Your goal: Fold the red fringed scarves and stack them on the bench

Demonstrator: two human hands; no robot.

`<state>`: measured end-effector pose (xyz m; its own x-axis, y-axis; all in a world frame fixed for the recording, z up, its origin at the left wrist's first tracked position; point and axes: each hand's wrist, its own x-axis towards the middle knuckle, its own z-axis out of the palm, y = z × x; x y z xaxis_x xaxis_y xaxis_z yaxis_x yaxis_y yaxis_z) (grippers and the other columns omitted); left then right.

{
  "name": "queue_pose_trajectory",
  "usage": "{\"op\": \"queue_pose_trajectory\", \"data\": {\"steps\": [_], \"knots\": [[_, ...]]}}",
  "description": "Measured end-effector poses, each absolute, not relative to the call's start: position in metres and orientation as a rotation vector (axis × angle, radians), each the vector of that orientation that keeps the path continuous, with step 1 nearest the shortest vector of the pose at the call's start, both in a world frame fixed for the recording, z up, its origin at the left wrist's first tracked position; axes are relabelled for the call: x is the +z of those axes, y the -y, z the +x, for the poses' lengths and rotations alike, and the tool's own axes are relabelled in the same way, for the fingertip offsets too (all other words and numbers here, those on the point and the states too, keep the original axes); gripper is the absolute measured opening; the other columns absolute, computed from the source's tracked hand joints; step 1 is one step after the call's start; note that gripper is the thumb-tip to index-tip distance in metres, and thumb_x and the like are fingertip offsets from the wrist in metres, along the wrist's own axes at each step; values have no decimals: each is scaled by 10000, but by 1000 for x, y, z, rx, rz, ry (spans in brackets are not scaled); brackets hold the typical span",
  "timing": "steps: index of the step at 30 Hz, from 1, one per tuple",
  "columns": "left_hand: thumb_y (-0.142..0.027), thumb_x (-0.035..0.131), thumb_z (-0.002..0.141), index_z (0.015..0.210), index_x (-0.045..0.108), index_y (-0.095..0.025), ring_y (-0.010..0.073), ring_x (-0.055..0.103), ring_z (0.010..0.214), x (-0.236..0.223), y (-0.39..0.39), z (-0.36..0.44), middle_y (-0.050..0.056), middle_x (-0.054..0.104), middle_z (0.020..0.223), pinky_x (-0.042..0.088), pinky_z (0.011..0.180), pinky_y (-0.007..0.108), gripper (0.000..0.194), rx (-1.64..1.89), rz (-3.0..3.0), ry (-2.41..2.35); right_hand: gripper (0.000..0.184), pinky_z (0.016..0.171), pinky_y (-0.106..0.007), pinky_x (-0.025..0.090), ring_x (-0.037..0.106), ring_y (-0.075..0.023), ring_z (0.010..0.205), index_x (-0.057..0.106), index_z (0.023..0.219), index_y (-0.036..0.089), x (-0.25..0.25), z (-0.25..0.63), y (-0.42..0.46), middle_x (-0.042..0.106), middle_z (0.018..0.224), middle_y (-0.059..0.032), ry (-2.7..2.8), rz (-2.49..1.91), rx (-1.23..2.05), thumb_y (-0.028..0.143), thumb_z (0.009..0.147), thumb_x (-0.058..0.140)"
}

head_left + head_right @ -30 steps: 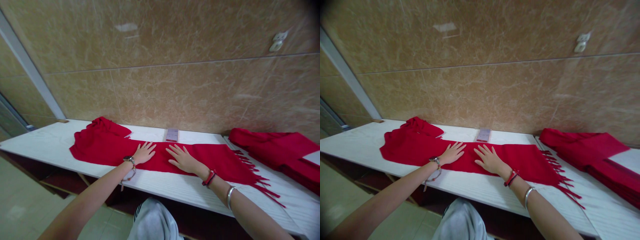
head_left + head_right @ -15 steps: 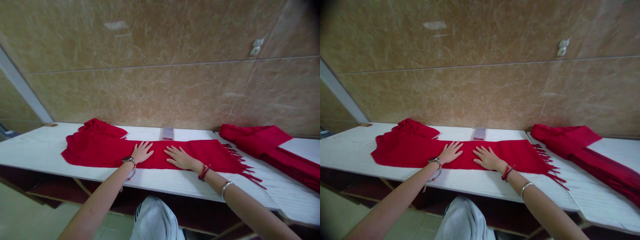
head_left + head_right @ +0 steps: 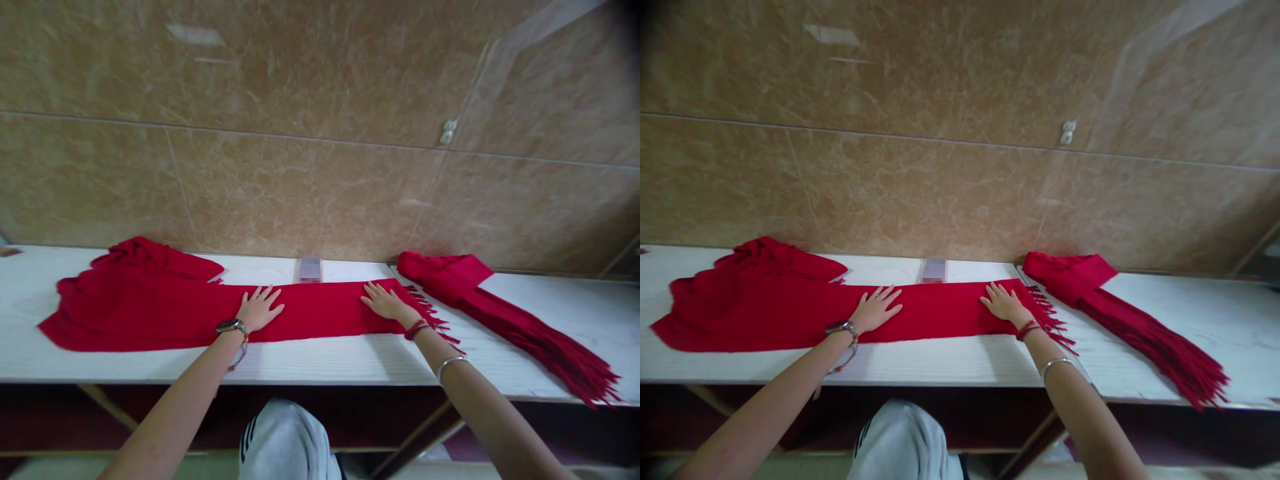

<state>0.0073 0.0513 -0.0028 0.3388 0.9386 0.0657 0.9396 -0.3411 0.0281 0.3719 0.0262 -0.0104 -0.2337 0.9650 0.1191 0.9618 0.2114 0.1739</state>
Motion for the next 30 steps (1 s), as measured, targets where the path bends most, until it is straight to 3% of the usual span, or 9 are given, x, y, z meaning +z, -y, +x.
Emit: {"op": "queue_pose_trajectory", "data": {"steps": [5, 13, 22, 25, 27, 30], "knots": [[-569, 247, 848, 1364, 318, -285, 289, 183, 1329, -5, -53, 7, 18, 215, 1464, 170, 1018, 566, 593, -154, -2565, 1781, 507, 970, -549, 319, 227, -296, 1313, 287, 1377, 131, -5, 341, -38, 260, 1431, -168, -2554, 1913, 344, 362, 928, 238], [-545, 256, 855, 1358, 329, -289, 286, 192, 1326, -4, -51, 6, 15, 236, 1458, 170, 1020, 554, 570, -174, -2575, 1776, 455, 990, -512, 303, 236, -233, 1316, 296, 1374, 207, -20, 369, -49, 271, 1440, -105, -2493, 1846, 256, 318, 940, 214], [-535, 255, 862, 1358, 329, -292, 280, 200, 1325, -3, -51, 7, 6, 244, 1456, 172, 1025, 537, 557, -169, -2568, 1783, 414, 937, -564, 340, 320, -282, 1275, 492, 1242, 189, -14, 446, -46, 407, 1361, -147, -2229, 2084, 262, 237, 929, 226], [-523, 257, 866, 1359, 328, -288, 278, 201, 1324, -2, -50, 7, 3, 242, 1456, 176, 1025, 534, 551, -156, -2557, 1780, 449, 973, -584, 269, 242, -308, 1305, 416, 1301, 125, -5, 427, -43, 334, 1396, -184, -2230, 2198, 362, 289, 934, 215], [-518, 259, 867, 1361, 324, -286, 278, 200, 1325, -2, -49, 7, 3, 239, 1457, 179, 1025, 531, 550, -143, -2550, 1777, 489, 1015, -538, 234, 177, -299, 1327, 335, 1345, 77, 2, 395, -36, 260, 1428, -193, -2403, 2200, 420, 315, 930, 234], [-512, 261, 869, 1367, 311, -284, 276, 197, 1326, 0, -49, 8, 7, 233, 1459, 180, 1025, 529, 550, -126, -2546, 1781, 528, 1029, -497, 243, 183, -269, 1330, 271, 1378, 89, 10, 324, -17, 241, 1440, -171, -2801, 1919, 214, 367, 932, 211]]}}
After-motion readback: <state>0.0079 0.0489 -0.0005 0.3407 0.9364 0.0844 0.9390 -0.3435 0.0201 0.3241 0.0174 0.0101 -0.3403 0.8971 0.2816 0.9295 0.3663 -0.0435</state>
